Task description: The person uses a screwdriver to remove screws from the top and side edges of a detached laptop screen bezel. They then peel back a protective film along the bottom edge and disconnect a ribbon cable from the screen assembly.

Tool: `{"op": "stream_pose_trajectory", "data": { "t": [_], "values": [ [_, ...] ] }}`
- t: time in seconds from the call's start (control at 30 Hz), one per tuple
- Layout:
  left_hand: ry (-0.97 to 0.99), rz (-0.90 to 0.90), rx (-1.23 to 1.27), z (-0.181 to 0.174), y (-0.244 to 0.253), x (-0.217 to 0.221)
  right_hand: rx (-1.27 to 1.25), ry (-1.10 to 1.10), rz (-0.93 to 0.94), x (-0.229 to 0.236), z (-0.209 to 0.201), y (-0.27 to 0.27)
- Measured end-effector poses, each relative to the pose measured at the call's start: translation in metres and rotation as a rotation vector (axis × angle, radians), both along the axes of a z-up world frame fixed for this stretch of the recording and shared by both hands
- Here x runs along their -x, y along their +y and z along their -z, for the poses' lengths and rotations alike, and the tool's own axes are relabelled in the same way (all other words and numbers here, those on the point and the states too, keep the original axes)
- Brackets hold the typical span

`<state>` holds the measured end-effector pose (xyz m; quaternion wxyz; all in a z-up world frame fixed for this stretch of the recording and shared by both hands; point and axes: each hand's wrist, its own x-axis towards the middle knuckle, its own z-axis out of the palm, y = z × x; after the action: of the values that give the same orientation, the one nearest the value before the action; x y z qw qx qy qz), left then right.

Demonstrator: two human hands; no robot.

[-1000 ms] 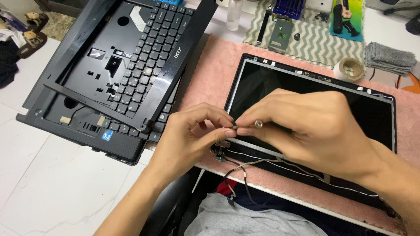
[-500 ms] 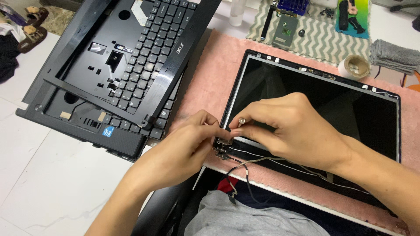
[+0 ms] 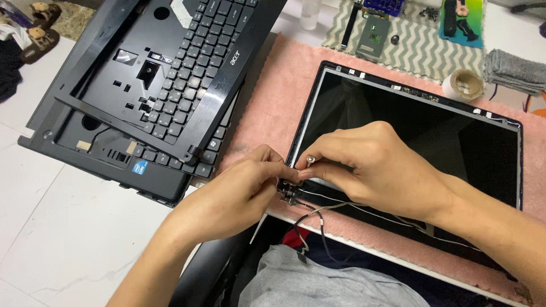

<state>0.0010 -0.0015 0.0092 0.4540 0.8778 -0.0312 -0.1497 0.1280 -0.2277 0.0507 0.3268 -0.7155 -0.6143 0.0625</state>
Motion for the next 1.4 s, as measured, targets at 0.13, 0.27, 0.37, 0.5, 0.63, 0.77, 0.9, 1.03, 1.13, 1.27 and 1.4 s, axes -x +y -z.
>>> {"op": "stream_pose_trajectory", "data": {
  "t": [0.13,0.27,0.37,0.5,0.63,0.77,0.9,1.03,1.13,1.27,1.4],
  "values": [
    [0.028,0.008,0.024,-0.004,0.001,0.0,-0.006,0.015,0.008,-0.001,0.0,-0.001],
    [0.146,-0.016,0.042,-0.007,0.003,0.0,0.001,0.003,0.006,-0.001,0.001,-0.001],
    [0.127,-0.001,0.061,-0.008,0.004,0.0,-0.002,-0.006,0.004,-0.001,0.001,-0.001],
    [0.119,0.009,0.054,-0.011,0.005,-0.001,-0.016,-0.019,0.004,0.001,0.003,0.0],
    [0.047,0.063,0.083,-0.003,0.009,-0.001,-0.01,-0.002,-0.006,0.002,0.003,0.001],
    [-0.041,0.098,0.084,-0.001,0.01,-0.001,0.02,-0.04,-0.008,-0.001,0.001,0.0],
    [-0.033,0.103,0.061,-0.004,0.01,-0.001,0.196,-0.116,0.034,-0.004,-0.002,-0.003],
    [-0.105,0.142,0.025,-0.003,0.015,0.002,0.3,-0.37,-0.024,-0.008,0.004,0.005],
    [-0.239,0.155,-0.062,-0.006,0.019,0.007,0.44,-0.582,-0.088,-0.009,0.002,0.016],
    [-0.101,0.148,-0.12,-0.018,0.021,0.014,0.644,-0.549,-0.064,-0.007,-0.019,0.03],
    [-0.086,0.159,-0.116,-0.018,0.023,0.016,0.732,-0.599,-0.172,-0.008,-0.022,0.026]
  ]
}}
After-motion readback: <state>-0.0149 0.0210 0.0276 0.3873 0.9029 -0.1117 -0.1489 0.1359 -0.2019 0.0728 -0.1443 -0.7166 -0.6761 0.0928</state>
